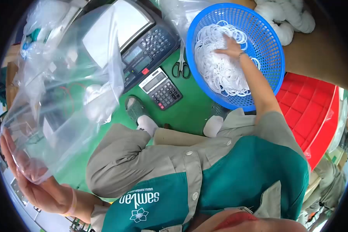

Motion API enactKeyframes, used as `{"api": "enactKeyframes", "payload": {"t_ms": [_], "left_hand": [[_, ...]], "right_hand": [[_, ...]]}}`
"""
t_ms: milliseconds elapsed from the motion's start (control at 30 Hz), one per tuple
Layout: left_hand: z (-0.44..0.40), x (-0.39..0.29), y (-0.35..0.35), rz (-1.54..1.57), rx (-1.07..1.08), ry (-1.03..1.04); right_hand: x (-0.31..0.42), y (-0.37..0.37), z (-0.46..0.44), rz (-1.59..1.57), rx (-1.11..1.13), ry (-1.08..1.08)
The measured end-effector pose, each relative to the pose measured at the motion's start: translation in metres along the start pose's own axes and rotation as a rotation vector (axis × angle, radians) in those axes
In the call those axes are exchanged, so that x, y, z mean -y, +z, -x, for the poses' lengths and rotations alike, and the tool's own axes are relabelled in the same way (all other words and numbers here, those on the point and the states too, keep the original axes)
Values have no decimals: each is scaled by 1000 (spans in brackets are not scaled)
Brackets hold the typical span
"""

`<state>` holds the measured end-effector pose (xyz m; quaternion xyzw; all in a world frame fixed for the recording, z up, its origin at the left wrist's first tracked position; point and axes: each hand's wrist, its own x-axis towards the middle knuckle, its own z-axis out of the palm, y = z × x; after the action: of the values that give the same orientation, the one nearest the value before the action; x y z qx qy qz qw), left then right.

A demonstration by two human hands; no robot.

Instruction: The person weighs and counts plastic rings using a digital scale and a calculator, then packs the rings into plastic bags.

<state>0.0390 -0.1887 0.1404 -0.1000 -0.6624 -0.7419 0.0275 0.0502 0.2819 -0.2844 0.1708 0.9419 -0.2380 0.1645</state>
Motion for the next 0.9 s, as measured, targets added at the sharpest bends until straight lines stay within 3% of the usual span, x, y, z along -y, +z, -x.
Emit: {"api": "enactKeyframes", "payload": {"t_ms": [133, 233, 267, 300, 333, 400, 433, 467, 533, 567, 700, 900], "left_hand": [[4, 1, 46, -160, 0, 38], [3, 1, 50, 464, 409, -63], [8, 0, 55, 440, 342, -28], [11, 4, 85, -35, 60, 139], [14, 7, 115, -531, -267, 158], [18, 8, 116, -517, -240, 121], [18, 9, 99, -50, 64, 79], [17, 11, 82, 393, 318, -92], [22, 19, 110, -154, -80, -26], [18, 24, 97, -204, 50, -46], [20, 45, 117, -149, 87, -179], [20, 63, 111, -195, 236, -200]], "right_hand": [[22, 11, 6, 97, 207, -73], [20, 10, 21, 7, 204, -85], [18, 16, 23, -9, 220, -97], [22, 16, 29, -25, 234, -109], [29, 16, 35, -19, 311, -107], [13, 60, 15, -152, 319, -338], [8, 73, 13, -314, 396, -334], [17, 72, 17, -476, 475, -320], [35, 66, 35, -515, 578, -332], [45, 63, 44, -534, 631, -336], [61, 33, 66, -479, 772, -348], [77, -4, 109, -296, 917, -222]]}}
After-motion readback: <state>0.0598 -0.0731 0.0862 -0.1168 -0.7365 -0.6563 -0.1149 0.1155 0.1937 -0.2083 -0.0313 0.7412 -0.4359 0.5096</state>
